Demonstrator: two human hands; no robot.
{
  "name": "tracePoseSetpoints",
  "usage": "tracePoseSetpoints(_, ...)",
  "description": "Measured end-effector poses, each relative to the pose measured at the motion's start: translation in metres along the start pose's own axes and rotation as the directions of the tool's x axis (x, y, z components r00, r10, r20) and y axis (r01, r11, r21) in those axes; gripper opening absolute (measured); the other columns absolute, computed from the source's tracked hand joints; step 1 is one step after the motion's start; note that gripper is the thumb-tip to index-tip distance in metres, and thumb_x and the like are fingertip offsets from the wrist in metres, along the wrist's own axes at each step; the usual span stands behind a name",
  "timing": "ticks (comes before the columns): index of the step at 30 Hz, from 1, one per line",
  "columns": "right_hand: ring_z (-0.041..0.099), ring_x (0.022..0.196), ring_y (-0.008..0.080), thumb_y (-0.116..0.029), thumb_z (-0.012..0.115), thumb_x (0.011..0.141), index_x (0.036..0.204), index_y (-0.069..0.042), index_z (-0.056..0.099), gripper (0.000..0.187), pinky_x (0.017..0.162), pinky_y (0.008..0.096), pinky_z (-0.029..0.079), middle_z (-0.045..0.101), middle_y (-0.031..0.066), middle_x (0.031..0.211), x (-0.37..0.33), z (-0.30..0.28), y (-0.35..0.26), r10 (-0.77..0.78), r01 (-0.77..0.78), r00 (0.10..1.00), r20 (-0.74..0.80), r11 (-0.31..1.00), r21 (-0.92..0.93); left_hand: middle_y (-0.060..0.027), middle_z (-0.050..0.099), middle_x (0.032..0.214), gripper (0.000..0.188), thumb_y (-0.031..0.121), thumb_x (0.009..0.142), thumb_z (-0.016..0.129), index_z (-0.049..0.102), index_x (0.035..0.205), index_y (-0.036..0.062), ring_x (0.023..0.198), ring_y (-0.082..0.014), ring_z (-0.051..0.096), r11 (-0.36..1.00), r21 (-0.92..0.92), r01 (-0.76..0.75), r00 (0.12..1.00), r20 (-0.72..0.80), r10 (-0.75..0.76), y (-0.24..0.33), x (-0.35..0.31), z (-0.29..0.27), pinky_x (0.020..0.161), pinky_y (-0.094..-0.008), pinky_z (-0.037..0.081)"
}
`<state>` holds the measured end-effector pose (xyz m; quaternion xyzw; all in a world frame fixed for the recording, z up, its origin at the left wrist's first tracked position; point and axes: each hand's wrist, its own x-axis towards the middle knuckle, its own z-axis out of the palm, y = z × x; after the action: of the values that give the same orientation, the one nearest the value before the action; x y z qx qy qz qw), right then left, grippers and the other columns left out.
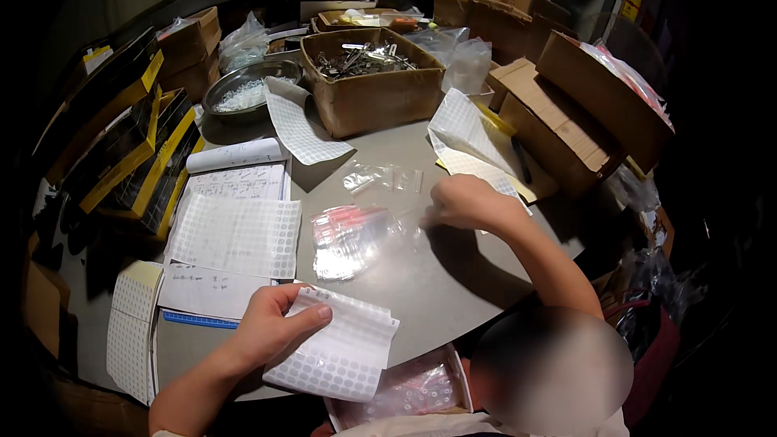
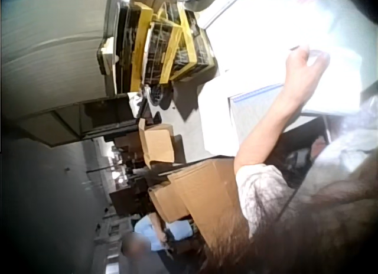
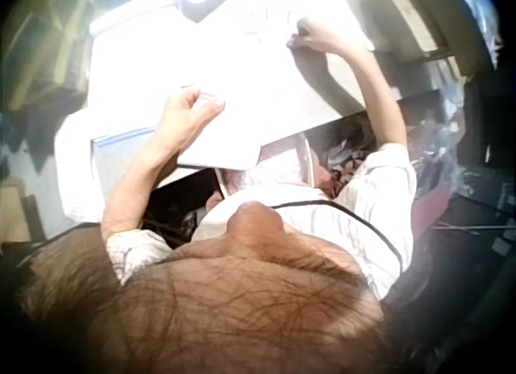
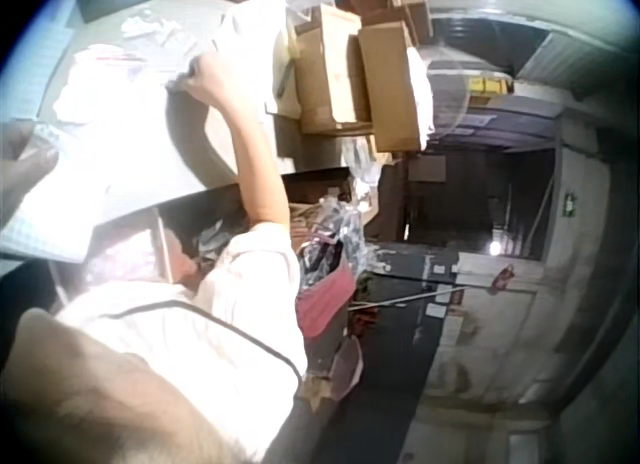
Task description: The person places small, clear plastic bags containing small items onto a white grid sheet. They fold the sheet over the bags to create a packet and then place the packet into a pink box. The person repeats this process multiple times, handling the bags and sheets by hand.
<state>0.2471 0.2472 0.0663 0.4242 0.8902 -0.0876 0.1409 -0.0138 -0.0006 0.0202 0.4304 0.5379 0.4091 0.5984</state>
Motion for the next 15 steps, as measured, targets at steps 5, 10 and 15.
tracePoseSetpoints(5,0.067,0.082,0.0254,-0.013,0.074,0.093,0.105,-0.003,0.066,0.018,0.074,0.0375,0.053,0.071,0.0119,0.093,0.0,0.015,-0.019,-0.339,0.434,0.895,-0.291,0.813,0.387,-0.0083,0.076,0.108,0.031,0.017,0.099,0.072,0.071,0.121,-0.0046,0.098,-0.0126,0.068,0.994,0.024,-0.103,0.995,0.011,0.103,-0.007,0.002,0.004,0.088,-0.0304,0.056)
tracePoseSetpoints(10,0.068,0.09,0.0375,-0.008,0.072,0.09,0.101,-0.003,0.06,0.017,0.077,0.0447,0.054,0.07,0.017,0.096,0.006,0.036,-0.041,-0.327,0.412,0.825,-0.462,0.906,0.094,-0.0134,0.077,0.108,0.035,0.023,0.099,0.071,0.069,0.123,-0.0034,0.099,-0.0177,0.071,0.974,0.139,-0.176,0.984,-0.007,0.179,-0.004,0.002,0.003,0.09,-0.0339,0.055)
tracePoseSetpoints(15,0.068,0.092,0.0404,-0.015,0.078,0.088,0.103,-0.003,0.058,0.027,0.077,0.0468,0.053,0.07,0.0181,0.095,-0.007,0.04,-0.023,-0.055,0.046,0.907,-0.417,0.998,-0.031,-0.0186,0.077,0.109,0.037,0.025,0.1,0.069,0.069,0.124,-0.0025,0.101,-0.0245,0.073,0.962,0.187,-0.199,0.979,-0.016,0.206,-0.011,0.002,0.003,0.09,-0.0373,0.055)
